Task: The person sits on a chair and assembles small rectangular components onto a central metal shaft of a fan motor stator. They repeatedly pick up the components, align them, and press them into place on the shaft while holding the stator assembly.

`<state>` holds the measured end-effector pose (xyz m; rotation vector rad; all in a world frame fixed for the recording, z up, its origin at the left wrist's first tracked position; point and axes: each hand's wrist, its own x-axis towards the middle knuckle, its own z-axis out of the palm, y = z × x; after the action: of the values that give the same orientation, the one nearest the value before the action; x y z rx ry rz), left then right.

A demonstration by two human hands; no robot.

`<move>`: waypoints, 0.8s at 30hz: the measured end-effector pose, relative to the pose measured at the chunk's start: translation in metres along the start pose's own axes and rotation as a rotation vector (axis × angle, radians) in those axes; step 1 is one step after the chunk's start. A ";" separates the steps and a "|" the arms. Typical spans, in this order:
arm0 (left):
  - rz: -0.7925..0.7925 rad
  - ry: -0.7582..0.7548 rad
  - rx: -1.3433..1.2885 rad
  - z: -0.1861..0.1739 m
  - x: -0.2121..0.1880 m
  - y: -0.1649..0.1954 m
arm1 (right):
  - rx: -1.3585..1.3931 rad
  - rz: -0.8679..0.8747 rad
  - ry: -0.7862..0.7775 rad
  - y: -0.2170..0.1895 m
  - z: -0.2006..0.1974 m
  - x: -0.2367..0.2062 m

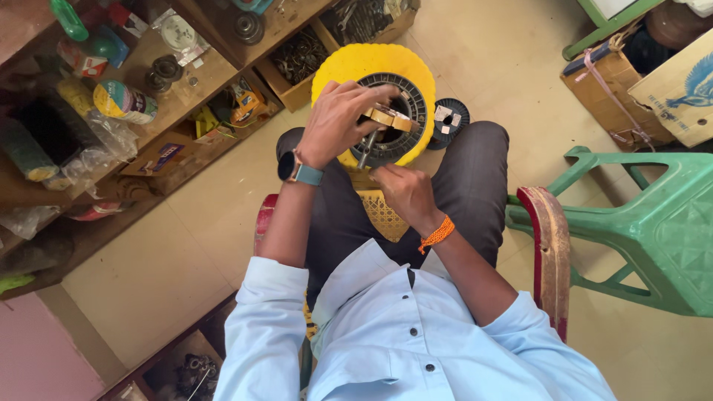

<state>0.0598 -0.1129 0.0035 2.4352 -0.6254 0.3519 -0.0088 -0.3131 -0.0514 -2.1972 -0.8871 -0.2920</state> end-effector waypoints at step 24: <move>-0.816 0.832 -1.012 0.073 -0.036 0.054 | 0.278 0.271 -0.037 0.030 -0.059 0.122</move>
<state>0.0095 -0.1828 -0.0418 1.2105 0.4777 0.4827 0.1045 -0.3079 0.0278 -2.0344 -0.5986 0.0031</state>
